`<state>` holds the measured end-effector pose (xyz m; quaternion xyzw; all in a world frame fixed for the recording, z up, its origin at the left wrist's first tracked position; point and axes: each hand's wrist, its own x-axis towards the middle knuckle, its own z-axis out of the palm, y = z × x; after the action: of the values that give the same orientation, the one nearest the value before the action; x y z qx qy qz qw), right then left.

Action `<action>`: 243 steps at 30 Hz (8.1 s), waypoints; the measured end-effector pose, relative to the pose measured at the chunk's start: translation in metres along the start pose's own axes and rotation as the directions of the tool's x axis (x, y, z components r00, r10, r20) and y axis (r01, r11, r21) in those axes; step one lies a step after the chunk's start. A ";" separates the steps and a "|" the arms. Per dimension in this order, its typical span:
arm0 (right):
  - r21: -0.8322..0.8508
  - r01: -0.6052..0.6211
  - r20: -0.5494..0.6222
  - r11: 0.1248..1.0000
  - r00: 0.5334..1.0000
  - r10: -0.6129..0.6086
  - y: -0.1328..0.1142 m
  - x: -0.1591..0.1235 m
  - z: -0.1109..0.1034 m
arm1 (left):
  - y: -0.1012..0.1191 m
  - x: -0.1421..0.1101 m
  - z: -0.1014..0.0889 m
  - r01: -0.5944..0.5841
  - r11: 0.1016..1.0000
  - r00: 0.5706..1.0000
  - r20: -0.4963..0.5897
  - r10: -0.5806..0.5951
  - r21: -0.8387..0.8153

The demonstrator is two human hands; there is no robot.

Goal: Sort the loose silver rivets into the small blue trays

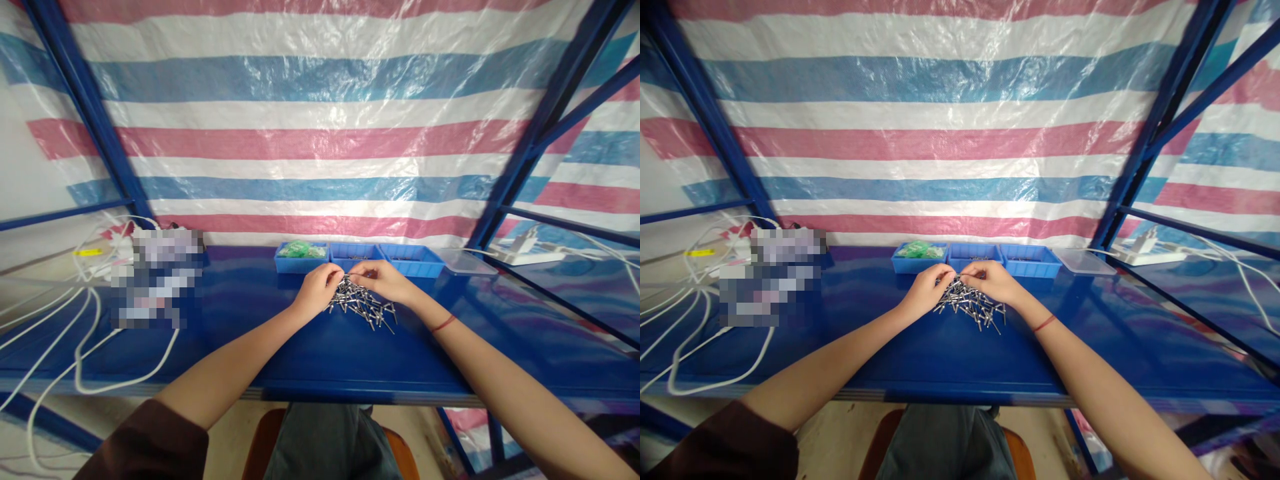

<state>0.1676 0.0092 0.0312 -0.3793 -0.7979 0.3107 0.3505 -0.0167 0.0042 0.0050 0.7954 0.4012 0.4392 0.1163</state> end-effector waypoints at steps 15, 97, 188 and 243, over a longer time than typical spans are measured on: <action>0.308 -0.085 0.068 0.947 0.995 0.067 -0.004 0.000 0.005 | 0.009 0.001 -0.002 0.033 0.939 0.996 -0.070 -0.060 -0.342; -0.049 0.013 0.057 0.999 0.998 -0.010 -0.005 -0.002 -0.003 | 0.003 0.002 -0.005 -0.034 0.997 0.997 0.060 0.038 -0.073; -0.629 0.195 0.060 0.753 0.977 -0.203 0.014 0.007 0.027 | -0.008 -0.005 0.012 -0.036 0.990 0.978 0.208 0.007 0.135; -0.010 0.081 -0.164 0.997 0.983 -0.081 0.008 0.000 0.027 | -0.012 0.006 0.003 0.145 0.898 0.986 -0.019 -0.168 -0.415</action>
<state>0.1493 0.0072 0.0102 -0.3714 -0.7818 0.2624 0.4266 -0.0191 0.0165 0.0003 0.7060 0.3653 0.5243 0.3055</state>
